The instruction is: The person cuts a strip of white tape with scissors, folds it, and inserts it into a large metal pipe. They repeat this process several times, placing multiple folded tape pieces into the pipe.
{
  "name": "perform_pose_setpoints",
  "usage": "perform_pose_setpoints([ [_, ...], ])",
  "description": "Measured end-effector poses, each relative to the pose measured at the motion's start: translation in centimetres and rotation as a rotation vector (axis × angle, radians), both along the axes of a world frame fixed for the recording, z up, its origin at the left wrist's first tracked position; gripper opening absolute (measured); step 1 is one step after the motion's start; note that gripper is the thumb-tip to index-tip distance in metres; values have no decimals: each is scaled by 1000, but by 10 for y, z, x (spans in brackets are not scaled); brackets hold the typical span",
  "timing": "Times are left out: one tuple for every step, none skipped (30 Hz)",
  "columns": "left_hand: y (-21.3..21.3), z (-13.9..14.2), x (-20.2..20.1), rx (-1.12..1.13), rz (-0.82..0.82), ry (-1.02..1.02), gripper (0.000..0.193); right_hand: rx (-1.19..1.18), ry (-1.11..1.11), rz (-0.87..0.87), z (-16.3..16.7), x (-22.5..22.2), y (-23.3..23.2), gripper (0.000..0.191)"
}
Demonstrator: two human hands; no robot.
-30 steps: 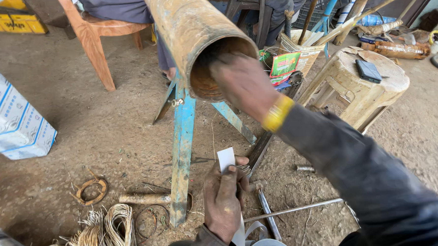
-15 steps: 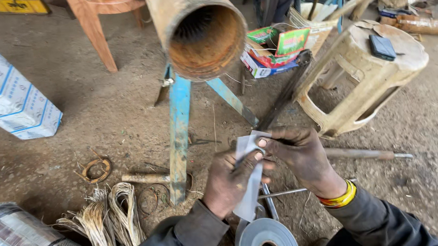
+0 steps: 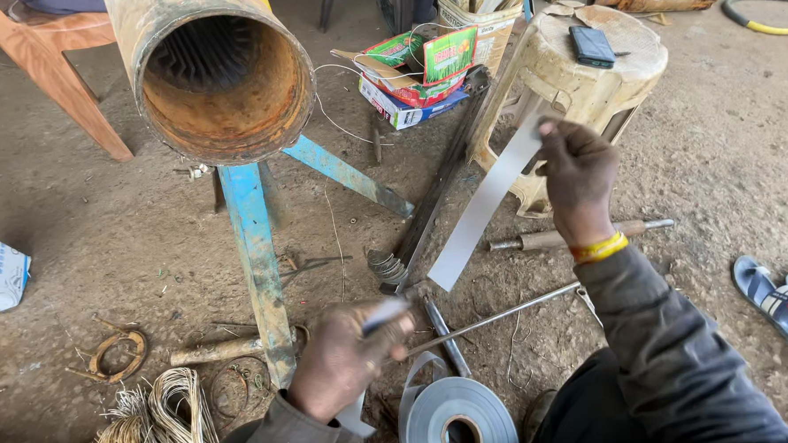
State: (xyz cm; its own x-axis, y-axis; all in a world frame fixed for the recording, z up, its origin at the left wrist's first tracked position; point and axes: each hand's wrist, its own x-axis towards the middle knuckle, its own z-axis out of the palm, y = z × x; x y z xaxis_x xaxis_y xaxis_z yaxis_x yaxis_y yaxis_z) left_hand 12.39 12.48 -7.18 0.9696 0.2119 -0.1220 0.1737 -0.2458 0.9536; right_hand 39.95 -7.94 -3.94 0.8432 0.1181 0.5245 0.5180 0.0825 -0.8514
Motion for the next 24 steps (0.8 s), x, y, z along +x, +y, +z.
perform_pose_setpoints([
  [1,1,-1,-50,101,-33,23,-125,-41,4,0,-13,-3,12],
  [2,3,-3,-27,149,-174,24,-242,-82,28,0,-30,2,12],
  [1,4,-5,5,206,-308,26,-272,-43,124,-3,-52,11,10],
  [-1,5,-6,39,261,-437,27,-307,-1,220,-7,-75,18,11],
  [-4,6,-7,-27,296,-409,27,-324,31,309,-11,-99,26,11],
  [-7,7,-7,-96,327,-382,29,-341,65,394,-15,-121,32,12],
  [-10,7,-6,-167,350,-359,32,-282,66,491,-18,-139,38,13],
  [-12,7,-5,-143,374,-399,32,-223,66,582,-20,-152,42,14],
  [-14,7,-4,-121,393,-439,31,-165,67,667,-21,-160,45,16],
  [-15,6,-4,-100,407,-481,31,-161,130,673,-21,-163,47,17],
  [-14,6,-4,-200,389,-489,28,-158,191,675,-21,-165,48,19],
  [-13,5,-3,-299,368,-495,26,-154,253,675,-21,-165,49,20],
  [-10,4,-4,-396,343,-501,23,-186,201,665,-20,-163,49,21],
  [-8,4,-4,-351,351,-481,22,-216,147,653,-21,-161,50,23],
  [-5,3,-6,-306,357,-458,22,-246,96,639,-21,-160,50,24],
  [-3,2,-7,-265,363,-431,21,-260,88,629,-23,-160,50,24],
  [-1,1,-9,-208,352,-433,21,-275,83,619,-24,-160,51,25],
  [1,1,-10,-154,341,-433,21,-292,79,608,-26,-160,51,25],
  [1,0,-11,-100,330,-435,20,-251,109,666,-27,-161,50,24],
  [2,0,-12,-95,325,-478,20,-207,133,725,-28,-160,51,22],
  [2,1,-12,-91,322,-519,19,-162,158,786,-28,-160,50,21],
  [1,1,-14,-88,321,-556,19,-164,172,774,-29,-160,50,22],
  [1,3,-15,-71,308,-574,19,-164,182,764,-28,-159,50,22],
  [1,4,-17,-51,296,-596,19,-164,186,755,-28,-159,50,23],
])
